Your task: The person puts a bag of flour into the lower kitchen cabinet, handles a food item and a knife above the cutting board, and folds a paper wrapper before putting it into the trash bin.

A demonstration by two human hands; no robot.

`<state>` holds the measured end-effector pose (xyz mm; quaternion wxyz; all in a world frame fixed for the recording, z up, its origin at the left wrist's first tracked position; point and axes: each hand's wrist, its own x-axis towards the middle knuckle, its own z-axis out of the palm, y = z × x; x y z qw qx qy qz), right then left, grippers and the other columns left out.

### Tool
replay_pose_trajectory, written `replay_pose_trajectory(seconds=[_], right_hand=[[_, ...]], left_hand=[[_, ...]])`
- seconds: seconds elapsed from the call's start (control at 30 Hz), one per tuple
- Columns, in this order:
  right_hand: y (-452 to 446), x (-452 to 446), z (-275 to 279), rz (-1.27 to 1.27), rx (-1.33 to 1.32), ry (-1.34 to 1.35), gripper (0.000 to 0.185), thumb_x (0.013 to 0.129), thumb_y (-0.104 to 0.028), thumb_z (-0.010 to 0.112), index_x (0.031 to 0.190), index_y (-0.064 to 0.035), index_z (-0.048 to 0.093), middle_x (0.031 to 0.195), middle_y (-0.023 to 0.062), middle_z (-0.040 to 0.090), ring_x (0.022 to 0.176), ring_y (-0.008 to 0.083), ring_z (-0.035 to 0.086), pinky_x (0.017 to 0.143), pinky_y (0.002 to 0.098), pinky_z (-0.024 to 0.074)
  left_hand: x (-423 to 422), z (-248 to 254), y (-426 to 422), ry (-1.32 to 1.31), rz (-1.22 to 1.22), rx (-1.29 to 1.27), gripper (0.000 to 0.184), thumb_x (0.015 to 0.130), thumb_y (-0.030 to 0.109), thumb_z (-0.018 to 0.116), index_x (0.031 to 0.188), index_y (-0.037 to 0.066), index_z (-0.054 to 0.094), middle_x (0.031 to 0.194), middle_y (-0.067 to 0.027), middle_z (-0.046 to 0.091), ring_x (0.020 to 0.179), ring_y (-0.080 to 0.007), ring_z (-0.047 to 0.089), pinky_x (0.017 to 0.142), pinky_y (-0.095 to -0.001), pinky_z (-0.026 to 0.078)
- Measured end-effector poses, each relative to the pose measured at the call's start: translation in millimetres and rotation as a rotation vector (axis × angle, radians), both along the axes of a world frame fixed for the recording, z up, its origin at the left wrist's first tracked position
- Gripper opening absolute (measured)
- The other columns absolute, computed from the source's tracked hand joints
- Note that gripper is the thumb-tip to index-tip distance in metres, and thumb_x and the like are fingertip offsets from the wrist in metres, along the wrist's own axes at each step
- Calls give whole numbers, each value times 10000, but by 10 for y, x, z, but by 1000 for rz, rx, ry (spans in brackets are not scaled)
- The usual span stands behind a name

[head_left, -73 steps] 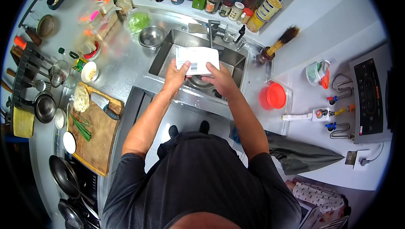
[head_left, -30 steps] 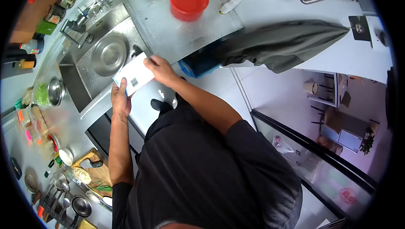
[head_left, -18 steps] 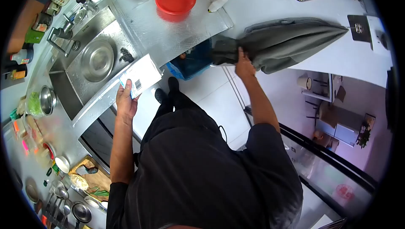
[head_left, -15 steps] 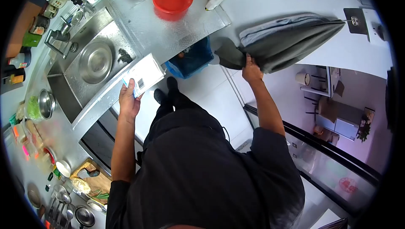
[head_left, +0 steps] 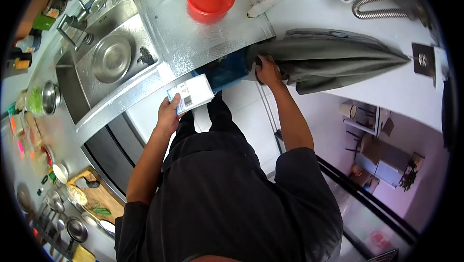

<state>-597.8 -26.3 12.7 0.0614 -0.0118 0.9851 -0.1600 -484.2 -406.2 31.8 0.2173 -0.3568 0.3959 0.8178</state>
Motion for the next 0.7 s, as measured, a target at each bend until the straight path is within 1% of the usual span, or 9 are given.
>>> replay_pose_trajectory(seconds=[0.1,0.13,0.2,0.23,0.3,0.4,0.5,0.63,0.7], right_hand=[[-104,-143,54,-17,-214,-234,481,844,-325,617,1217,-28,546,1187,217,579,1079,369,576,893,415,473],[-126,-71,-68,-73,-534,-285,539,842,-425,635,1214,-43,558,1118,149,630,984,286,623,814,382,499],[-348,40,227,-366,-913,-784,552,849,-483,623,1205,-65,570,1086,79,633,926,211,620,768,341,502],[-423,130,269,-401,-1018,-886,536,849,-493,623,1193,-84,579,1056,51,622,906,193,609,746,319,495],[-491,151,297,-312,-1068,-1140,554,871,-459,604,1240,-53,526,1122,110,597,958,223,616,802,343,499],[-408,99,52,-309,-857,-1067,569,863,-455,611,1219,-20,526,1133,113,594,964,226,616,800,339,500],[-283,-11,-39,-408,-915,-1161,579,861,-448,612,1207,7,523,1148,127,589,960,232,621,794,339,501],[-322,-170,-80,-430,-996,-1144,503,871,-399,620,1156,11,559,1049,123,634,816,211,655,703,285,511],[-361,-232,-353,-424,-988,-1091,413,869,-341,630,1087,8,592,912,99,655,701,181,646,594,264,509]], left_hand=[[-20,-187,331,-8,-23,-41,335,940,234,575,1185,15,503,1020,-93,652,838,-188,665,710,-302,561],[-65,-191,461,-22,-39,-45,337,940,233,574,1186,14,505,1028,-94,649,847,-188,663,721,-310,559],[-140,-305,722,-47,-34,-49,338,940,232,573,1188,12,506,1035,-95,647,856,-188,660,733,-318,557],[-148,-488,856,-40,-43,-40,338,934,240,584,1176,17,510,1033,-90,643,859,-180,653,736,-322,555],[-239,-629,1067,-40,-25,-36,338,928,248,595,1165,21,513,1030,-84,639,862,-172,645,740,-326,554],[-381,-599,1324,-173,5,-43,346,942,229,568,1205,16,499,1097,-97,625,979,-211,622,859,-377,517],[-447,-600,1457,-183,67,35,377,941,243,571,1224,13,477,1112,-105,617,999,-221,613,888,-397,503],[-513,-695,1517,-197,155,120,396,938,256,576,1238,24,464,1132,-105,603,1008,-229,608,890,-395,497],[-601,-690,1574,-228,202,133,391,938,266,572,1223,16,475,1133,-104,598,1015,-234,604,894,-389,494]])
